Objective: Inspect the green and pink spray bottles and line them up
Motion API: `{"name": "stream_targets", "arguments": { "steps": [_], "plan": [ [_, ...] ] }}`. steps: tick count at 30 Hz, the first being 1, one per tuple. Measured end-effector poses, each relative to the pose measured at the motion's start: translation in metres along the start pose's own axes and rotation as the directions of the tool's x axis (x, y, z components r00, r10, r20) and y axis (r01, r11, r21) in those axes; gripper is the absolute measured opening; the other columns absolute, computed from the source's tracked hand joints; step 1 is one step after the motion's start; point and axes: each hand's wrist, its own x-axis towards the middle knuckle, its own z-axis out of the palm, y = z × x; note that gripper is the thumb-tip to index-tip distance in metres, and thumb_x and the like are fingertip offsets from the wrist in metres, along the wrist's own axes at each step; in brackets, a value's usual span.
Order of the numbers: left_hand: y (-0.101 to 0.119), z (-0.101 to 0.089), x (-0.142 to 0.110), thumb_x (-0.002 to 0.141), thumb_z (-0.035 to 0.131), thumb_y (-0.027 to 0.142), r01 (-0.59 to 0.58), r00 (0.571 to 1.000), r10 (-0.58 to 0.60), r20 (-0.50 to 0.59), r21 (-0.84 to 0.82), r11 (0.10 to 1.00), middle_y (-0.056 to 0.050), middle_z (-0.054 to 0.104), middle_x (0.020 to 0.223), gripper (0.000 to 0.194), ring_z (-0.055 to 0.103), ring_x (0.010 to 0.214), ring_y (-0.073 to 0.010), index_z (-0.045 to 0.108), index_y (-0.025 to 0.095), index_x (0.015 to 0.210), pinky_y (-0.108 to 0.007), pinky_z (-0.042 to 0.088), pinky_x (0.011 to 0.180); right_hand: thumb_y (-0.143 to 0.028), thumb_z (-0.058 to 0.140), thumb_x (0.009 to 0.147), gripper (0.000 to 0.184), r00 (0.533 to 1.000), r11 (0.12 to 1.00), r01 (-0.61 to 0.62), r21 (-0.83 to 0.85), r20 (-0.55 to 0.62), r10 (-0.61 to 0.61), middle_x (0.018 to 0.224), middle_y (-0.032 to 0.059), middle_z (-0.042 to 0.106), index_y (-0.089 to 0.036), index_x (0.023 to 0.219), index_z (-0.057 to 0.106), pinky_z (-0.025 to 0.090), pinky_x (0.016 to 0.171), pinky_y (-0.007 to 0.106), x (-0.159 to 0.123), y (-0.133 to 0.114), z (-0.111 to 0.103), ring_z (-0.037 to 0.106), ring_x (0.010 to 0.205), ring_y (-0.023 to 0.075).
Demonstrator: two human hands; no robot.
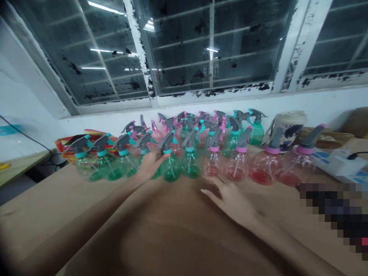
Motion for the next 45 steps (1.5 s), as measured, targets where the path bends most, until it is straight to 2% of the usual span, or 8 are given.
{"name": "stream_targets", "arguments": {
  "steps": [8,11,15,19,24,29,38,45],
  "plan": [
    [-0.005,0.005,0.005,0.088,0.056,0.032,-0.043,0.995,0.038,-0.091,-0.056,0.997,-0.006,0.066,0.096,0.025,0.062,0.096,-0.0259,0.059,0.016,0.106,-0.038,0.048,0.082,-0.052,0.045,0.085,0.054,0.981,0.997,-0.081,-0.001,-0.179,0.079,0.080,0.0068,0.071,-0.018,0.127,0.049,0.050,0.066,0.037,0.050,-0.040,-0.005,0.066,0.069,0.0244],
    [-0.003,0.004,0.002,0.088,0.055,0.032,-0.057,0.992,0.045,-0.119,-0.099,0.993,-0.009,0.065,0.106,0.030,0.059,0.103,-0.0273,0.056,0.016,0.113,-0.040,0.045,0.087,-0.054,0.043,0.084,0.061,0.971,0.991,-0.120,-0.053,-0.212,0.106,0.070,0.0070,0.068,-0.013,0.130,0.046,0.049,0.063,0.039,0.064,-0.047,0.002,0.065,0.065,0.0267],
    [-0.001,-0.004,-0.021,0.090,0.049,0.038,-0.051,0.986,0.023,-0.163,-0.168,0.985,-0.014,0.047,0.136,0.053,0.045,0.124,-0.0267,0.032,0.018,0.136,-0.044,0.038,0.100,-0.056,0.042,0.083,0.069,0.958,0.979,-0.177,-0.103,-0.245,0.148,0.069,0.0084,0.067,-0.010,0.134,0.040,0.048,0.064,0.042,0.077,-0.054,0.008,0.065,0.070,0.0308],
    [0.000,-0.015,-0.064,0.090,0.049,0.035,0.000,0.992,-0.039,-0.122,-0.299,0.954,-0.015,0.041,0.140,0.065,0.042,0.128,-0.0247,0.013,0.022,0.142,-0.046,0.038,0.102,-0.057,0.042,0.082,0.075,0.949,0.968,-0.214,-0.134,-0.263,0.174,0.076,0.0135,0.068,-0.005,0.136,0.035,0.047,0.071,0.046,0.088,-0.055,0.014,0.065,0.082,0.0355],
    [0.000,-0.029,-0.115,0.088,0.051,0.031,0.064,0.998,-0.059,0.026,-0.368,0.928,-0.011,0.047,0.135,0.057,0.049,0.121,-0.0248,0.023,0.026,0.137,-0.047,0.040,0.102,-0.056,0.042,0.082,0.072,0.949,0.960,-0.232,-0.159,-0.252,0.187,0.067,0.0119,0.066,-0.003,0.131,0.038,0.047,0.067,0.044,0.098,-0.055,0.022,0.065,0.079,0.0354],
    [0.001,-0.037,-0.138,0.089,0.050,0.029,0.034,0.998,-0.010,0.068,-0.349,0.937,-0.006,0.053,0.128,0.047,0.053,0.115,-0.0226,0.030,0.031,0.132,-0.044,0.045,0.098,-0.056,0.040,0.083,0.059,0.946,0.944,-0.263,-0.196,-0.246,0.213,0.068,0.0129,0.066,-0.007,0.114,0.048,0.046,0.061,0.039,0.100,-0.055,0.024,0.066,0.070,0.0312],
    [0.015,-0.045,-0.152,0.089,0.050,0.031,0.092,0.991,-0.042,0.127,-0.421,0.902,-0.005,0.059,0.119,0.030,0.059,0.106,-0.0212,0.045,0.028,0.118,-0.039,0.052,0.088,-0.060,0.043,0.081,0.061,0.945,0.919,-0.279,-0.278,-0.249,0.212,0.086,0.0187,0.066,-0.008,0.114,0.047,0.047,0.063,0.041,0.087,-0.065,0.017,0.065,0.081,0.0346],
    [0.027,-0.042,-0.137,0.089,0.051,0.037,0.109,0.988,-0.048,0.149,-0.431,0.896,-0.007,0.061,0.118,0.027,0.061,0.104,-0.0228,0.051,0.026,0.114,-0.041,0.052,0.087,-0.064,0.042,0.080,0.059,0.955,0.908,-0.236,-0.346,-0.257,0.150,0.097,0.0188,0.064,-0.014,0.110,0.047,0.047,0.060,0.042,0.049,-0.084,0.017,0.065,0.079,0.0346]
  ]
}}
